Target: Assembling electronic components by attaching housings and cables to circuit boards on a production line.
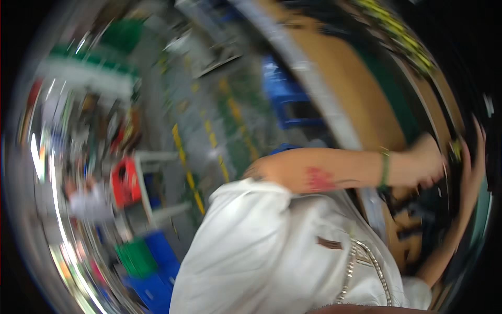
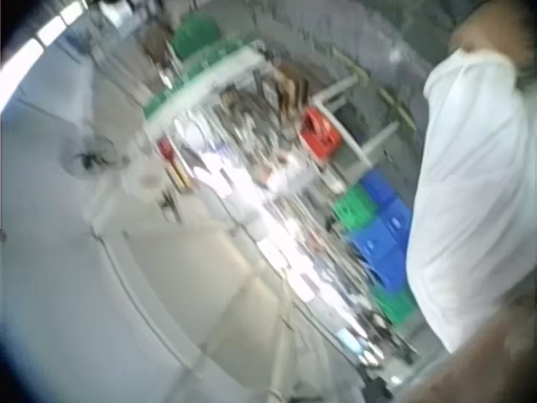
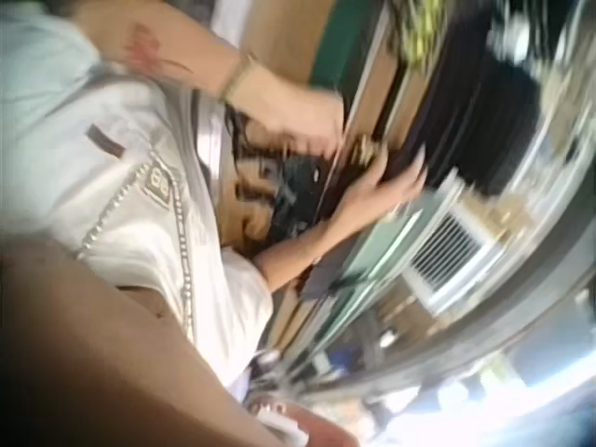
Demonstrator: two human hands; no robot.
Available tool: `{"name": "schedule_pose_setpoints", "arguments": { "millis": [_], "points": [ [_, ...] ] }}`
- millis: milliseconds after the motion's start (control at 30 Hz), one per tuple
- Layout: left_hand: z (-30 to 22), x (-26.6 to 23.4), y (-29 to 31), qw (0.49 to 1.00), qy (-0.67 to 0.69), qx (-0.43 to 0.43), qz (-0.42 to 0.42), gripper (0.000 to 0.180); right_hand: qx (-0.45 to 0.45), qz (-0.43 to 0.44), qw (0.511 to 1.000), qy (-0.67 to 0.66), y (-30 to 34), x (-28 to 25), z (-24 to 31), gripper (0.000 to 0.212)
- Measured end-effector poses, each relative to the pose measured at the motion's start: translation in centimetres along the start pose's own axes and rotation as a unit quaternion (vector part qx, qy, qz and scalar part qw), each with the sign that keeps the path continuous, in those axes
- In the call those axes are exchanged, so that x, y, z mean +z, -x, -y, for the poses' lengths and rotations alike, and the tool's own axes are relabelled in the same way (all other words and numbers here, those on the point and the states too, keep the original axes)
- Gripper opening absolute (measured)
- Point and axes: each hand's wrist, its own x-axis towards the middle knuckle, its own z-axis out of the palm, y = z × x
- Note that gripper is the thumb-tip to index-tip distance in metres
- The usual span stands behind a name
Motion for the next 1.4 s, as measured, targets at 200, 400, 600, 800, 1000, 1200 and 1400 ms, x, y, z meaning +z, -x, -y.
{"name": "schedule_pose_setpoints", "arguments": {
  "millis": [200, 400, 600, 800, 1000, 1200, 1400],
  "points": [
    [-2.9, 1.2, 4.6, 0.999, -0.027, -0.023, 0.006, 0.019, -0.016, 0.010, 0.995, -0.102, -1.0, -1.6, 3.0, 0.051],
    [-1.4, 4.5, 2.4, 0.995, -0.018, -0.015, 0.098, 0.022, 0.063, -0.145, 0.987, 0.030, 3.0, -2.0, 1.2, 0.054],
    [-2.7, 5.1, 2.5, 0.990, -0.123, -0.025, 0.071, 0.025, 0.059, -0.110, 0.992, 0.010, 2.8, -2.1, 2.2, 0.053],
    [-2.6, 6.2, 3.3, 0.964, -0.264, 0.018, -0.031, 0.029, 0.058, -0.098, 0.993, 0.035, 2.8, -2.0, 2.4, 0.049],
    [-3.4, 7.5, 3.1, 0.939, -0.335, 0.002, -0.079, 0.031, 0.058, -0.095, 0.993, 0.029, 2.9, -1.9, 2.3, 0.047],
    [-4.5, 7.2, 3.2, 0.927, -0.363, -0.054, -0.074, 0.032, 0.100, -0.039, 0.994, 0.019, 2.9, -3.1, 3.2, 0.047],
    [-4.4, 7.6, 3.4, 0.936, -0.339, -0.058, -0.078, 0.032, 0.088, -0.062, 0.994, 0.030, 2.7, -2.7, 3.2, 0.045]
  ]
}}
